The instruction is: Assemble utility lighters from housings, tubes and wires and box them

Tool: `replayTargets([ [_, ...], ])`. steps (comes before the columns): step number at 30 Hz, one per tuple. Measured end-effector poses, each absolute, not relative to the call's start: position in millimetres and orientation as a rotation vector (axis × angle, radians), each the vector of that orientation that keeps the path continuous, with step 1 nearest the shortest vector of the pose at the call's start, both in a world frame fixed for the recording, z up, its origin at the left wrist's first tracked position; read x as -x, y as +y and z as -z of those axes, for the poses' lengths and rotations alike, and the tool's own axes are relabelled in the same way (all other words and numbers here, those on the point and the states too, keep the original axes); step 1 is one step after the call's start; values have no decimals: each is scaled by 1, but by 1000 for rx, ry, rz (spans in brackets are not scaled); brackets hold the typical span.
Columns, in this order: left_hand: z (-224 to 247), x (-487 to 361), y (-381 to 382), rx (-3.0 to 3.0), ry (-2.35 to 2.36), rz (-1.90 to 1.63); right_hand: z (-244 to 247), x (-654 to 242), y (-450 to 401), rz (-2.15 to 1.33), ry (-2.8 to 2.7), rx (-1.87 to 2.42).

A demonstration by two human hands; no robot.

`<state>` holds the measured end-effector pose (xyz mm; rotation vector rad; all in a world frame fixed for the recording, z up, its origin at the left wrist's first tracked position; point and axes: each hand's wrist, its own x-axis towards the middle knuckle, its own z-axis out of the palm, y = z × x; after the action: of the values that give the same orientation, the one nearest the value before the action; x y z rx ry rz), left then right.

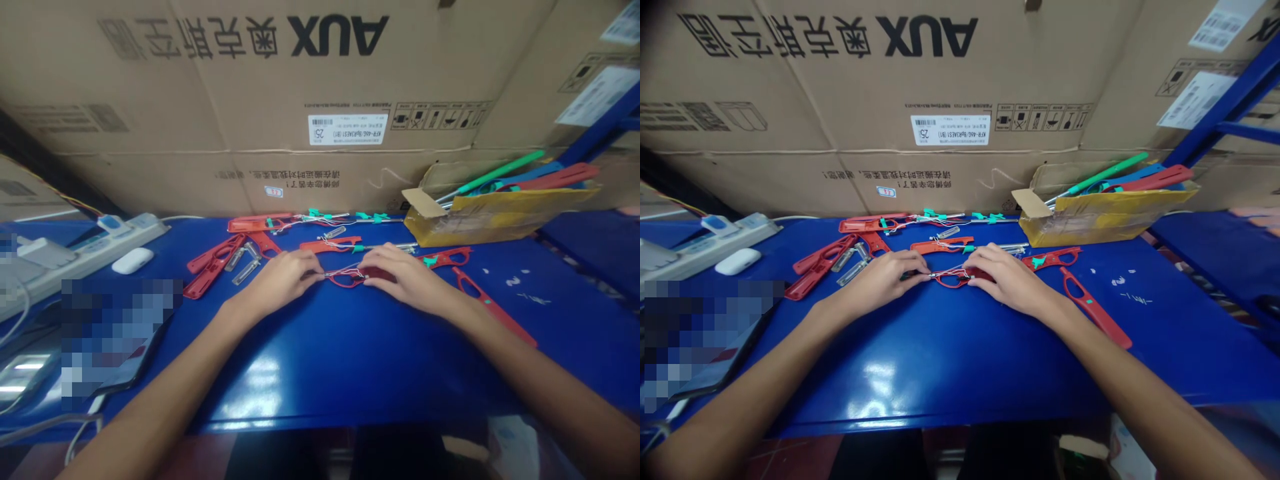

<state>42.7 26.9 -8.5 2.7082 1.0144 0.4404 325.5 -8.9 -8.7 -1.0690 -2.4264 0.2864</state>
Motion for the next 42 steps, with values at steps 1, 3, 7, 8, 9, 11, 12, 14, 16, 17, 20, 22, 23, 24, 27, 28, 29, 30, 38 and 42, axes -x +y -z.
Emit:
replayTargets([
  [1,8,-42,27,-2723,1032,-430,7,-326,-10,-205,-2458,1008],
  [3,7,-41,26,-2750,1063,-407,5,-326,-12,-90,-2505,945],
  [7,4,-41,25,-2768,1088,-389,3,-322,-15,-25,-2564,956],
  [8,4,-41,25,-2769,1088,-390,3,-321,-16,-18,-2580,958],
  [9,4,-41,25,-2768,1084,-394,3,-319,-16,-6,-2595,955],
  [11,5,-40,25,-2765,1073,-407,4,-317,-16,37,-2615,950],
  [12,5,-40,26,-2765,1068,-415,5,-316,-16,64,-2617,950],
  [14,6,-39,27,-2766,1059,-423,5,-317,-16,112,-2615,946],
  [16,7,-38,28,-2765,1051,-427,6,-318,-15,139,-2616,941],
  [17,7,-38,28,-2762,1049,-427,6,-319,-15,150,-2616,938],
  [20,7,-38,29,-2754,1060,-416,7,-321,-14,176,-2623,945],
  [22,6,-38,28,-2749,1073,-400,7,-321,-14,165,-2634,955],
  [23,6,-38,28,-2748,1076,-395,7,-321,-14,151,-2638,965],
  [24,6,-38,28,-2747,1078,-394,7,-321,-15,136,-2639,977],
  [27,6,-37,28,-2742,1081,-396,7,-320,-16,114,-2636,1022],
  [28,6,-37,28,-2738,1082,-396,6,-320,-16,112,-2641,1035],
  [29,7,-37,28,-2733,1083,-394,6,-319,-16,108,-2649,1048],
  [30,7,-37,28,-2728,1083,-395,6,-319,-16,104,-2658,1057],
  [38,8,-39,26,-2725,1090,-385,9,-321,-14,19,-2649,1053],
  [42,8,-35,26,-2704,1124,-412,3,-329,-11,-129,-2545,1054],
])
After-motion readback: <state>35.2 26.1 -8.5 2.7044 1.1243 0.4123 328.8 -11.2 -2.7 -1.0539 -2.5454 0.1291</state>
